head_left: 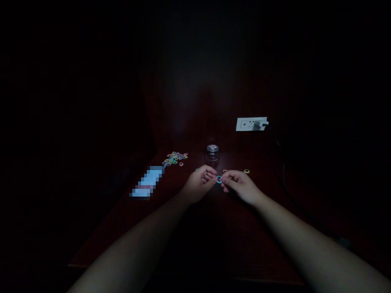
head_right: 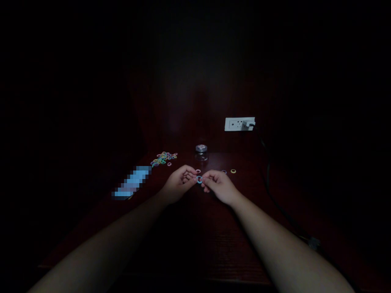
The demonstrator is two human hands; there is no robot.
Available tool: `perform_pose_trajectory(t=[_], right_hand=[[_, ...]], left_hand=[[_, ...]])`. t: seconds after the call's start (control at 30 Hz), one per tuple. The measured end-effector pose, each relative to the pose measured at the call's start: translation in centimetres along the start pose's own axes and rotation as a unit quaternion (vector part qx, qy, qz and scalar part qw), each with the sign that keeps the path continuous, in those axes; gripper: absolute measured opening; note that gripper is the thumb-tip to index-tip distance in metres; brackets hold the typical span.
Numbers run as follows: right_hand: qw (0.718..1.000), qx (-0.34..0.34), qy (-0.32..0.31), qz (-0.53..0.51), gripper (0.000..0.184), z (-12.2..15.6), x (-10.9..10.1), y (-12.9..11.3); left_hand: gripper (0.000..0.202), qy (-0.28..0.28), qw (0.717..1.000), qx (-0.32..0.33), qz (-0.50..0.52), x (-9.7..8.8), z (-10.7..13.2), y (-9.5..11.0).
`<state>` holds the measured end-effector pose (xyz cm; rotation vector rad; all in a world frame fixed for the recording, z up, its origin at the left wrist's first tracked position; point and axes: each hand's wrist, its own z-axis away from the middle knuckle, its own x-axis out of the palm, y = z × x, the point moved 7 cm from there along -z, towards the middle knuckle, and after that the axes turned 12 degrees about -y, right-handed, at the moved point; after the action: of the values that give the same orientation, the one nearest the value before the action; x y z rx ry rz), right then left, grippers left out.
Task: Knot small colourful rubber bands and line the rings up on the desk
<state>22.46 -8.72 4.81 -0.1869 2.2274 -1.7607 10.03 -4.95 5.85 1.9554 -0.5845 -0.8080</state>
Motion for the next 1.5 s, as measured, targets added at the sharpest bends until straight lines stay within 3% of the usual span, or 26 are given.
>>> perform_pose_trajectory(t=[0.17, 0.77, 1.17, 1.5], right_hand=[[1.0, 0.007, -0.022, 0.015, 0.033, 0.0, 0.4, -0.1], [1.0, 0.006, -0.01, -0.007, 0.03, -0.1, 0.2, 0.2], [0.998, 0.042, -0.05, -0.019, 0.031, 0.0, 1.0, 0.4], [0.998, 0.049, -0.047, -0.009, 0.031, 0.0, 0.8, 0.8]], left_hand=[[0.021, 0.007, 1.0, -0.008, 0.022, 0.0, 0.0, 0.2], [0.025, -0.058, 0.997, -0.009, 0.054, 0.9, -0.3, -0.6], [0.019, -0.053, 0.994, -0.043, -0.081, 0.8, 0.2, 0.3], [0.016, -0.05, 0.995, -0.029, -0.082, 0.4, 0.1, 0.7]])
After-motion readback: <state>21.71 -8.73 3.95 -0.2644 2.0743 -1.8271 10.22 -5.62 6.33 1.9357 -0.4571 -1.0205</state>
